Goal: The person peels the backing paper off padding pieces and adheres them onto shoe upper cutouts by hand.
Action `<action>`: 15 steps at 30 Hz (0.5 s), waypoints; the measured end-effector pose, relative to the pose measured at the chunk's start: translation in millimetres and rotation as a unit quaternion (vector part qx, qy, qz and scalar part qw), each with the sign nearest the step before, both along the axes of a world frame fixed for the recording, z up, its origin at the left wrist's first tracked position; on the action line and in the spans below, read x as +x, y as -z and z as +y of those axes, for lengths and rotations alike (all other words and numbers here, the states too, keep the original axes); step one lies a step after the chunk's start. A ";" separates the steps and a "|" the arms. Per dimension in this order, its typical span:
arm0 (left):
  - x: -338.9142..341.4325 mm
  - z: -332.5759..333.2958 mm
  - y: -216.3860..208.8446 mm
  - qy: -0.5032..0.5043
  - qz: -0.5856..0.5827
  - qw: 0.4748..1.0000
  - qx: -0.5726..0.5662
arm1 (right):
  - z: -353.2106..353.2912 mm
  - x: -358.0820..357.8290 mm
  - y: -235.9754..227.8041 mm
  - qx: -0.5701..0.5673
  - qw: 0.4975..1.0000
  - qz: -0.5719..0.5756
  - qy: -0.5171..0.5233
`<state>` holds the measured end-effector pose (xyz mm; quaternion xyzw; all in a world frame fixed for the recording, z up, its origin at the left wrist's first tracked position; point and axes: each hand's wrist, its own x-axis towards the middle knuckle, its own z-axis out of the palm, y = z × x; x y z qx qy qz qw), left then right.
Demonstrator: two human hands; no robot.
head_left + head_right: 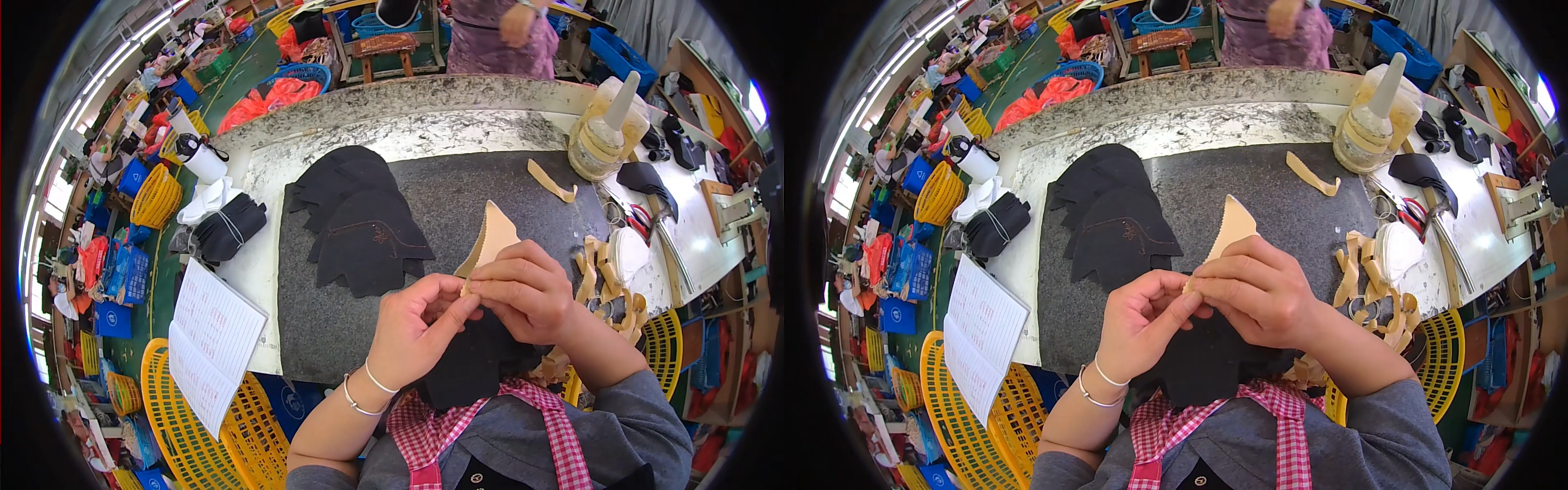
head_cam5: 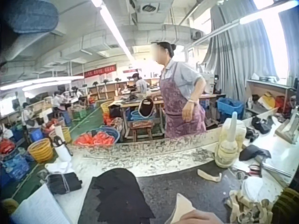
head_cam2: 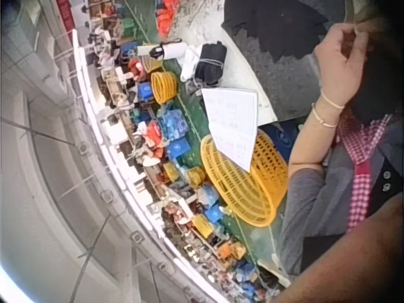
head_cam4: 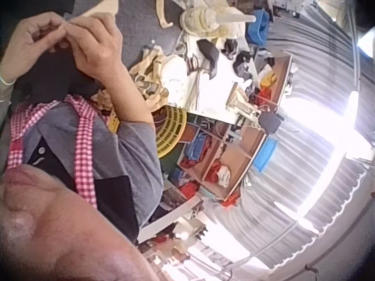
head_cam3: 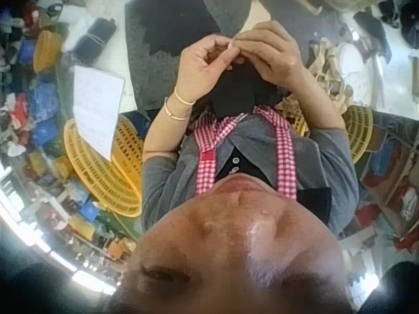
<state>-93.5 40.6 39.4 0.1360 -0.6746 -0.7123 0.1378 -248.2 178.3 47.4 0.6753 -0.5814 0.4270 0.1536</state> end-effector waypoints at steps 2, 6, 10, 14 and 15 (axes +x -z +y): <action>-0.4 -1.1 2.8 0.006 -0.011 1.000 -0.010 | 1.7 2.3 5.9 0.019 1.000 -0.008 0.004; -7.7 -1.7 5.6 0.014 -0.022 0.997 -0.073 | 3.2 3.8 8.5 0.048 0.998 -0.038 0.032; -19.5 -0.7 -4.6 0.022 -0.023 0.994 -0.108 | 6.5 3.0 -5.0 0.097 0.992 0.021 0.081; -32.0 -1.2 -7.1 0.041 -0.004 0.979 -0.200 | 11.1 3.6 0.6 0.075 0.988 0.007 0.138; -35.0 -1.0 -3.6 0.045 0.024 0.968 -0.245 | 13.0 2.3 2.8 0.078 0.987 0.005 0.140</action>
